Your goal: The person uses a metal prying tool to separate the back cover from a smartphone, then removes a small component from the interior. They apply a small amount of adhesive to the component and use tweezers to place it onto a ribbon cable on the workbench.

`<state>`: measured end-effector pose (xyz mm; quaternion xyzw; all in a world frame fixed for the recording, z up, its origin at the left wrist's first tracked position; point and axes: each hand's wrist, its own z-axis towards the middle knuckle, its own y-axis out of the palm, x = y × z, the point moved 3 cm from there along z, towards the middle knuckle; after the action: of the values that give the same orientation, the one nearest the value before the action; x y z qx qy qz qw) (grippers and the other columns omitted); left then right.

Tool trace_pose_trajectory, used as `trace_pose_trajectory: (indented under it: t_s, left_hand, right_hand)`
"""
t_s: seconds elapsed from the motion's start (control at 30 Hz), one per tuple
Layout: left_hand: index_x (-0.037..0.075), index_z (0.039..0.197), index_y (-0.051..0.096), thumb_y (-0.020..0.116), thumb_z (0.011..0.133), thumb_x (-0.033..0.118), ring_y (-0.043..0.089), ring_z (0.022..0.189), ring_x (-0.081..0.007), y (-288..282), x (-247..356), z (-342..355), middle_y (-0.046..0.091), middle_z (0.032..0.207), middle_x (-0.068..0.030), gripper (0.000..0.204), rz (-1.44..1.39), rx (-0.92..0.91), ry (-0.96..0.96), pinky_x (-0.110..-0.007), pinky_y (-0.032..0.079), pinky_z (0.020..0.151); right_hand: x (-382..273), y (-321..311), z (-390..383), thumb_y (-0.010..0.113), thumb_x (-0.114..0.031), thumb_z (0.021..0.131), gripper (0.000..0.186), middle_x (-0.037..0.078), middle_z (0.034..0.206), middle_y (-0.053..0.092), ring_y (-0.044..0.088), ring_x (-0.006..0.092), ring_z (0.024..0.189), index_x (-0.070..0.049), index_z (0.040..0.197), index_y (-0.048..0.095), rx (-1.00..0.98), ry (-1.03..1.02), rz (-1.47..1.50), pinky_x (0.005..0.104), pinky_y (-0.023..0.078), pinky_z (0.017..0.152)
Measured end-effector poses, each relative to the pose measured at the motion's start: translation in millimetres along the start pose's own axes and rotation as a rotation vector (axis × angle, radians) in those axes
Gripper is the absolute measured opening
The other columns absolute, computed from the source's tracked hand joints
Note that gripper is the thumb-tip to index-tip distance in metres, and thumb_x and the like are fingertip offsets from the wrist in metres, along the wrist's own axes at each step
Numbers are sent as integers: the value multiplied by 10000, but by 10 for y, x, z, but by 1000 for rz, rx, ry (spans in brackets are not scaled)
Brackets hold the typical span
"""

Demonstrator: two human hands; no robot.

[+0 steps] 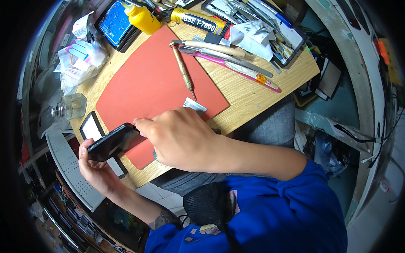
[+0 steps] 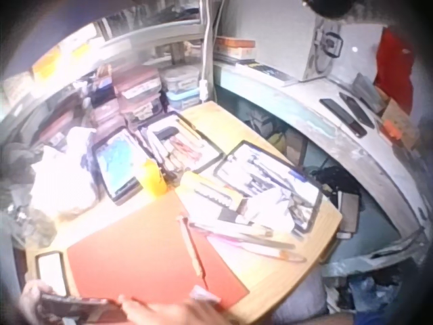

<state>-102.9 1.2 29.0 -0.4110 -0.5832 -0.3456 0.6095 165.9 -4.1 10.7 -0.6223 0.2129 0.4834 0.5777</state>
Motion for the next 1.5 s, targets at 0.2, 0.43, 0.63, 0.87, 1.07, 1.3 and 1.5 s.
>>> trace_pose_trajectory:
  t_s: [0.2,0.43,0.63,0.87,1.07,1.3,1.5]
  left_hand:
    - [0,1137,630,528,1109,237,668,974,-178,126,-57,-259,653,1036,-110,260,-281,-83,-80,-345,575,914]
    - [-40,1144,646,581,1118,177,662,1137,-217,474,-60,-405,680,1166,-155,228,27,-333,179,-374,498,1058]
    - [-21,1088,759,847,856,110,722,976,-284,699,362,-446,759,1043,-153,280,696,-465,555,-376,532,947]
    - [27,1002,762,945,761,209,684,788,-262,906,363,-489,753,877,-75,353,799,-480,703,-355,478,750]
    - [10,978,748,953,754,161,689,784,-270,840,316,-531,752,868,-94,339,724,-421,761,-356,503,769]
    - [-23,981,731,926,786,86,702,780,-270,827,338,-595,754,865,-120,297,687,-412,674,-344,532,765]
    - [-40,992,725,914,798,41,701,777,-231,795,314,-636,758,869,-113,282,626,-365,638,-316,529,751]
  right_hand:
    - [-27,-193,-58,660,70,892,382,189,877,775,768,285,709,36,1263,747,119,-21,55,382,615,636]
    - [115,-441,-277,631,120,906,389,160,825,753,746,230,681,24,1261,755,167,28,-18,341,604,623]
    - [87,-417,-282,656,93,893,384,162,831,754,752,268,689,10,1253,761,174,-54,-69,373,603,610]
    - [23,-438,-277,700,70,864,344,171,848,761,754,302,688,35,1200,762,194,-110,-108,384,595,583]
    - [-45,-461,-265,726,56,798,409,151,828,749,728,279,624,58,1206,751,159,-175,-139,372,570,532]
    - [-130,-466,-257,723,49,726,499,117,781,717,687,235,561,75,1224,741,144,-184,-167,344,539,495]
    - [-109,-443,-213,723,49,732,504,109,782,722,674,225,546,63,1235,742,200,-236,-132,335,523,476]
